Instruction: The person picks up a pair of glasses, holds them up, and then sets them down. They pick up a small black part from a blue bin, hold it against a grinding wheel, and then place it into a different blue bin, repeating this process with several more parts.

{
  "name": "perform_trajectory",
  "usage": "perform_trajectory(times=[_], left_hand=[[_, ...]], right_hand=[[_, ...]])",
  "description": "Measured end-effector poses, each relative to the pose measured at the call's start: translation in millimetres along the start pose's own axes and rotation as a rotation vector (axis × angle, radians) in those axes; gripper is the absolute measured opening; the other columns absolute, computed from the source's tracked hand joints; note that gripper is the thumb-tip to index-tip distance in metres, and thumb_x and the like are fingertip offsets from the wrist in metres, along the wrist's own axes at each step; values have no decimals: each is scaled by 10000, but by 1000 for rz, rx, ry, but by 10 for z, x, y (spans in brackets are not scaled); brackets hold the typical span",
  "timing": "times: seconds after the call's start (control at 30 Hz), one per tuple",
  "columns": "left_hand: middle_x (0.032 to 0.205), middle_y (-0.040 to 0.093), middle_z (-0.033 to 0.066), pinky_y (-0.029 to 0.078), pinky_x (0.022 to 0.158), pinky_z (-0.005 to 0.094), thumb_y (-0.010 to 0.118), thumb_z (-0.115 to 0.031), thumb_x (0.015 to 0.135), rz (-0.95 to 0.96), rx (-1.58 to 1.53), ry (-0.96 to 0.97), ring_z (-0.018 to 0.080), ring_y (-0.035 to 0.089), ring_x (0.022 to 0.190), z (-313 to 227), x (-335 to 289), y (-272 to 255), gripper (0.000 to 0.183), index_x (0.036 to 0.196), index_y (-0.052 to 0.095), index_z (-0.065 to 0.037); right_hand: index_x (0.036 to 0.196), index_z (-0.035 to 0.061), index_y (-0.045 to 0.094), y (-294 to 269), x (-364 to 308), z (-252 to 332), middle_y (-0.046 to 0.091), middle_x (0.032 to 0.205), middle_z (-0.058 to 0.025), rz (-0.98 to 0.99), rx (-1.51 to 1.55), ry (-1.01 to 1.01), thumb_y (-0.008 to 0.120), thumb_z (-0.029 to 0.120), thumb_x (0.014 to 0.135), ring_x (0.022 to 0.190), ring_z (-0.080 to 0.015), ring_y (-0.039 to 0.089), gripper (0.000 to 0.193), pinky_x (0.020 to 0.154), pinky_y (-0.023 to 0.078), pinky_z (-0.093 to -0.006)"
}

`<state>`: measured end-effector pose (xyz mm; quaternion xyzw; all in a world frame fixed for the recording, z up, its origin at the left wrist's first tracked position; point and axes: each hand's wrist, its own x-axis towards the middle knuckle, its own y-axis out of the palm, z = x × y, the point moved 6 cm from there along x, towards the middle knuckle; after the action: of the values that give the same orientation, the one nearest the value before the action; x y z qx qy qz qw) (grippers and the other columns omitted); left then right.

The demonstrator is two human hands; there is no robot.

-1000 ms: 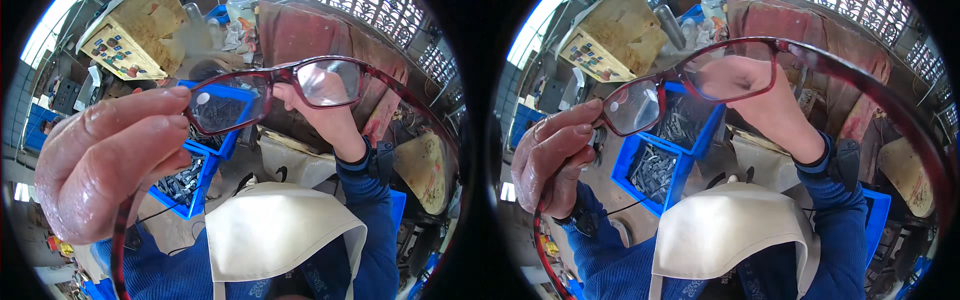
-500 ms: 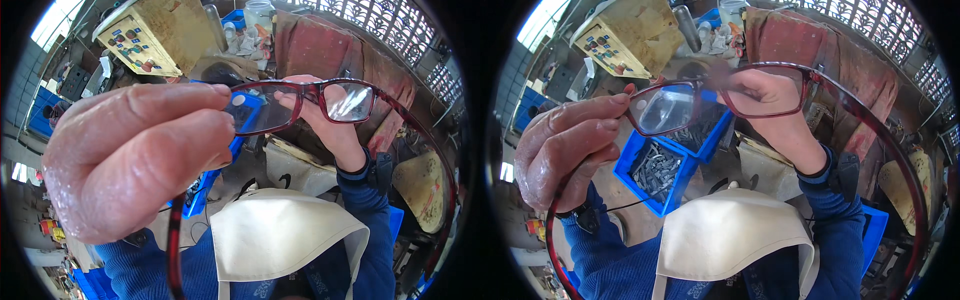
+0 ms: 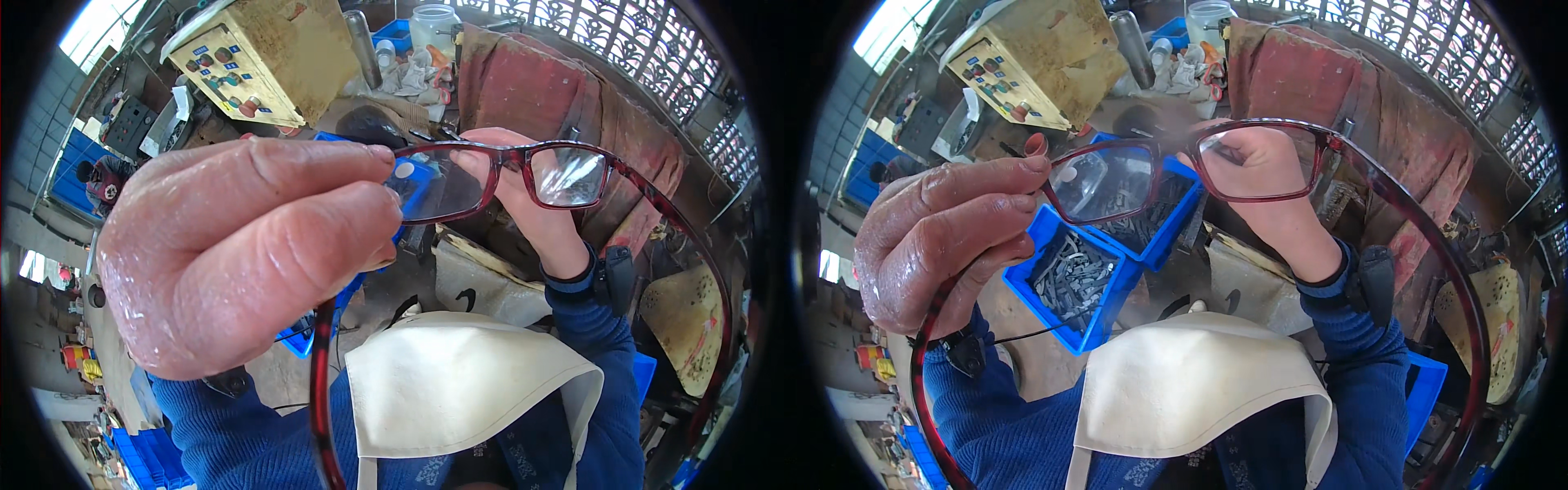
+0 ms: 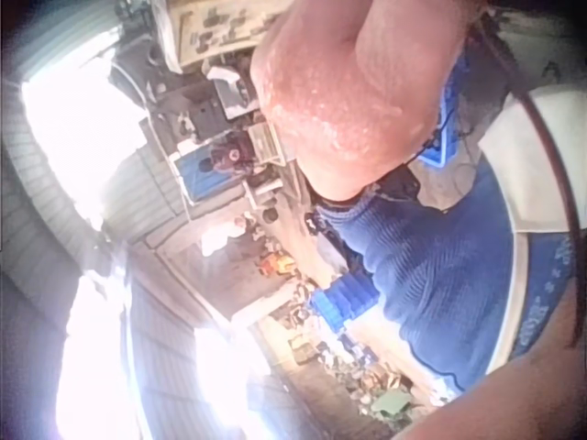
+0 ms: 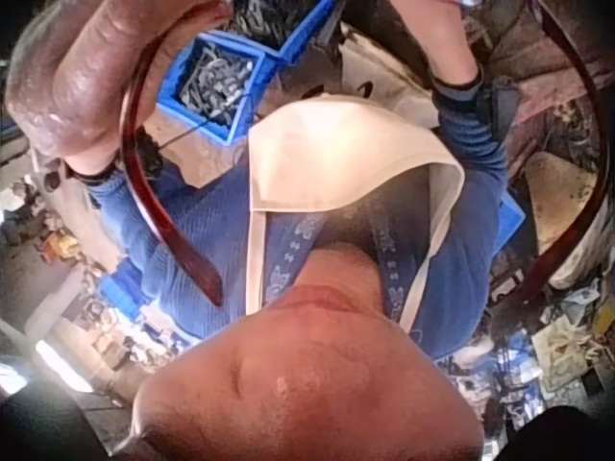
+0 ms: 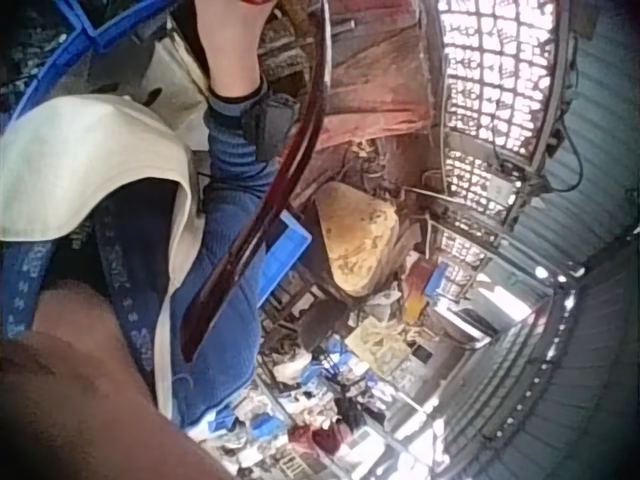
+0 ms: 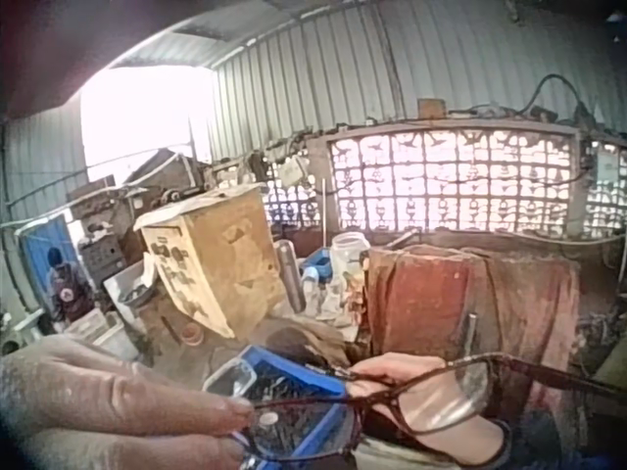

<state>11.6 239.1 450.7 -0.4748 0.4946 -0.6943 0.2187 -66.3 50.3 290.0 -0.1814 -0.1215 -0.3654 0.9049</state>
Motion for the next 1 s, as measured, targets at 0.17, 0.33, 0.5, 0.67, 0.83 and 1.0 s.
perform_trajectory(times=[0.17, 0.33, 0.5, 0.67, 0.83, 1.0], left_hand=[[937, 694, 223, 590, 608, 311, 740, -94, 738, -28, -3, 22, 280, 722, 780, 34, -4, 28, 263, 950, 620, 6], [942, 697, 210, 591, 605, 310, 743, -100, 741, -51, 3, 23, 274, 723, 779, 41, -7, 48, 258, 947, 625, -1], [946, 700, 200, 592, 611, 315, 749, -102, 736, -31, 13, 30, 272, 723, 783, 57, -5, 55, 265, 953, 630, -8], [941, 701, 194, 592, 616, 317, 751, -100, 735, -48, 17, 39, 268, 724, 782, 51, -19, 47, 265, 955, 635, -10], [933, 702, 189, 592, 620, 317, 759, -104, 730, -49, 27, 39, 272, 724, 783, 41, -50, 29, 263, 946, 642, -12], [927, 702, 188, 592, 628, 321, 770, -104, 714, -42, 52, 11, 279, 724, 786, 22, -87, 17, 274, 940, 645, -13]], right_hand=[[1062, -40, 647, 14, 40, -53, 681, 979, -78, 18, -6, 0, 719, 77, 851, 930, -131, 640, 252, 822, 503, -254], [1078, -32, 641, 15, 42, -70, 685, 988, -77, 19, 82, -8, 717, 71, 850, 930, -132, 641, 261, 829, 503, -255], [1089, -26, 636, 39, 44, -99, 690, 992, -74, 24, 153, -8, 718, 82, 851, 924, -135, 643, 274, 824, 503, -251], [1089, -20, 637, 52, 46, -90, 691, 986, -66, 24, 162, -21, 725, 110, 848, 901, -126, 637, 288, 803, 501, -248], [1091, -18, 636, 86, 27, -95, 690, 982, -65, 30, 147, 52, 728, 126, 845, 887, -115, 627, 300, 794, 499, -250], [1090, -18, 639, 103, 22, -64, 689, 966, -63, 48, 59, 22, 715, 127, 853, 882, -107, 621, 288, 787, 496, -250]])
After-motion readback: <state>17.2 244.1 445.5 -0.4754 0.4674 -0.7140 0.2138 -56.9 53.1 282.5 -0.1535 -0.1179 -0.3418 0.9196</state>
